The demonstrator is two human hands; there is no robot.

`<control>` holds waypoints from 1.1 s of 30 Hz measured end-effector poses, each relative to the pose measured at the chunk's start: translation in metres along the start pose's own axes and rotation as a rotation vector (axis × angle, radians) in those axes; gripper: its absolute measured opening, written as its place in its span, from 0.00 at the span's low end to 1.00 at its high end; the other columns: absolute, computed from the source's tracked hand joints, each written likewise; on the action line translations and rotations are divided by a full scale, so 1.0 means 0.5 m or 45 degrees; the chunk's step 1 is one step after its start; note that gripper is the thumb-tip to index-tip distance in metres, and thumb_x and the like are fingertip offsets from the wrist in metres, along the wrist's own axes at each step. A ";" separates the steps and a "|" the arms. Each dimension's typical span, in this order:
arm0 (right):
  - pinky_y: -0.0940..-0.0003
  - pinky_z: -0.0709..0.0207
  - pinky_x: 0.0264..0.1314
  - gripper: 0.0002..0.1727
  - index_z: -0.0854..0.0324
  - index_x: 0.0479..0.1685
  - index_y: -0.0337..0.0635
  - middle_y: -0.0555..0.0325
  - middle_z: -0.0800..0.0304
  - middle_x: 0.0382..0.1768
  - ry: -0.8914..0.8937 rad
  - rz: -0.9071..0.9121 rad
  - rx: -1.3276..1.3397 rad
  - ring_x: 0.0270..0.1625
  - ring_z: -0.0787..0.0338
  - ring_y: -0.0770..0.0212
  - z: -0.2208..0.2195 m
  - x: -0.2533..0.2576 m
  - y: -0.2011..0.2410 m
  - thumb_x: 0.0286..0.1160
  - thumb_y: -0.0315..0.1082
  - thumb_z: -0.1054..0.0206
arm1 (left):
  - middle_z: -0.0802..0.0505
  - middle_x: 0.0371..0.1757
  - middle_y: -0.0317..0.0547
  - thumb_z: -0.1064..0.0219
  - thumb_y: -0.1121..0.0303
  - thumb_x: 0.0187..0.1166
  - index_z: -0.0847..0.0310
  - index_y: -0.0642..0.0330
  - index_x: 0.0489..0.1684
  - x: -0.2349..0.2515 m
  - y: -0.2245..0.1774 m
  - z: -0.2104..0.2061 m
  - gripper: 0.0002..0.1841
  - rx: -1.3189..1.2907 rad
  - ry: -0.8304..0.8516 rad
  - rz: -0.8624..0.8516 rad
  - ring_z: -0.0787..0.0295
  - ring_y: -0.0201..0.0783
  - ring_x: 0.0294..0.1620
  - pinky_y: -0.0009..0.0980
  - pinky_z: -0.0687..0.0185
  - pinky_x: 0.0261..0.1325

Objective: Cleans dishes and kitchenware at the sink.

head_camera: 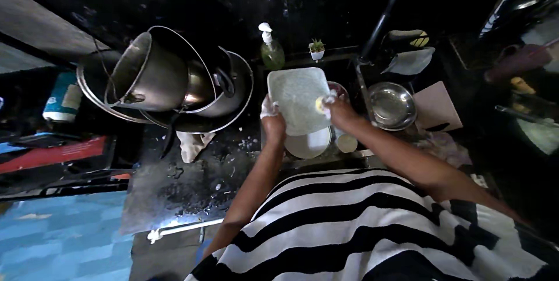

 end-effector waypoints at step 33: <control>0.39 0.30 0.81 0.24 0.21 0.76 0.37 0.35 0.19 0.74 -0.467 -0.542 0.562 0.78 0.20 0.38 0.096 -0.188 -0.364 0.80 0.28 0.33 | 0.16 0.69 0.74 0.37 0.70 0.84 0.40 0.67 0.85 -0.029 0.188 -0.034 0.30 0.716 0.347 0.302 0.18 0.69 0.70 0.66 0.25 0.71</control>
Point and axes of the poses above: each hand's wrist, its own x-axis towards the middle knuckle, its own z-axis out of the back of the hand, y = z × x, the point moved 8 cm from there along x, towards the middle knuckle
